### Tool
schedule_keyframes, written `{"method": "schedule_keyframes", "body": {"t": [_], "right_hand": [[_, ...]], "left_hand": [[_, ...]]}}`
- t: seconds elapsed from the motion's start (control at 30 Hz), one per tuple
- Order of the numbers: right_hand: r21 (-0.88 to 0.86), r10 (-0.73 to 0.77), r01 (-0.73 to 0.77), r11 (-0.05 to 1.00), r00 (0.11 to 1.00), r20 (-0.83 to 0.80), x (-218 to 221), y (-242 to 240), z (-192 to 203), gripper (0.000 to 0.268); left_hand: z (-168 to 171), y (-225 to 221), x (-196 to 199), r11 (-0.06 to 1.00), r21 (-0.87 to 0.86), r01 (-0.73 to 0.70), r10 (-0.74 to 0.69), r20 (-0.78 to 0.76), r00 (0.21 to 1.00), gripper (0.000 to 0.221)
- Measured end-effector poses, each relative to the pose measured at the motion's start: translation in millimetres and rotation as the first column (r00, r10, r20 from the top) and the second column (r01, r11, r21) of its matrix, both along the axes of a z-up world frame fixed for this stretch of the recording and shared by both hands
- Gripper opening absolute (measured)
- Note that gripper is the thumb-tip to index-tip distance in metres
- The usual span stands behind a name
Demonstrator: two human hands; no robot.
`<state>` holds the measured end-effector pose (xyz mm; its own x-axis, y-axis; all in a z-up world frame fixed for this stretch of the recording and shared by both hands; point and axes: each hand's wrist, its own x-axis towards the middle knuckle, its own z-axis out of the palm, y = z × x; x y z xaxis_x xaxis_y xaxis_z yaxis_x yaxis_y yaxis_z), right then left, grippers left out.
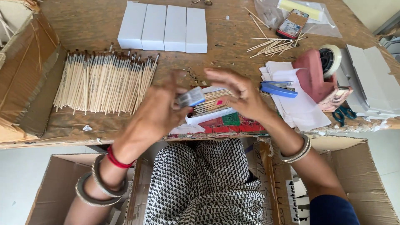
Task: The person organizes a bundle of paintbrushes by aligning their bristles and then places the bundle into a white cardboard box. They fold the box closed and place it into a larger shipping carton.
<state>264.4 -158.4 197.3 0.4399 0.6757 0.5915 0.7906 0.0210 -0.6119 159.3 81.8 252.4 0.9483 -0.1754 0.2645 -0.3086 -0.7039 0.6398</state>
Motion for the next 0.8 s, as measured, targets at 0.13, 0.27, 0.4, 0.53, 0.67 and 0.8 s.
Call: {"method": "schedule_keyframes", "body": {"t": [0.13,0.27,0.4,0.53,0.67,0.8], "right_hand": [[-0.047,-0.140,0.139,0.989,0.990,-0.020,-40.4,-17.1,19.9,0.027],[-0.052,-0.340,0.340,0.939,0.940,-0.001,-28.6,-87.4,20.8,0.021],[-0.229,-0.661,0.620,0.750,0.720,-0.212,16.9,-187.2,-5.2,0.024],[-0.162,-0.676,0.672,0.723,0.638,-0.369,38.9,-223.4,-33.5,0.031],[0.090,-0.669,0.738,0.668,0.650,-0.360,21.3,-200.2,-39.2,0.028],[0.298,-0.623,0.657,0.693,0.753,-0.213,-24.9,-152.4,-46.4,0.018]], "left_hand": [[2.4,-36.9,10.8,0.977,-0.108,0.181,-0.165,0.148,0.975,0.073],[-23.3,0.5,39.5,0.986,0.097,0.132,-0.162,0.443,0.882,0.059],[-68.0,88.1,74.1,0.737,0.525,-0.425,0.468,0.056,0.882,0.034],[-115.0,123.1,91.8,0.604,0.620,-0.502,0.553,0.128,0.823,0.066],[-139.7,90.5,121.6,0.494,0.678,-0.545,0.631,0.152,0.761,0.091],[-168.0,68.0,148.6,0.315,0.715,-0.625,0.635,0.331,0.698,0.115]]}}
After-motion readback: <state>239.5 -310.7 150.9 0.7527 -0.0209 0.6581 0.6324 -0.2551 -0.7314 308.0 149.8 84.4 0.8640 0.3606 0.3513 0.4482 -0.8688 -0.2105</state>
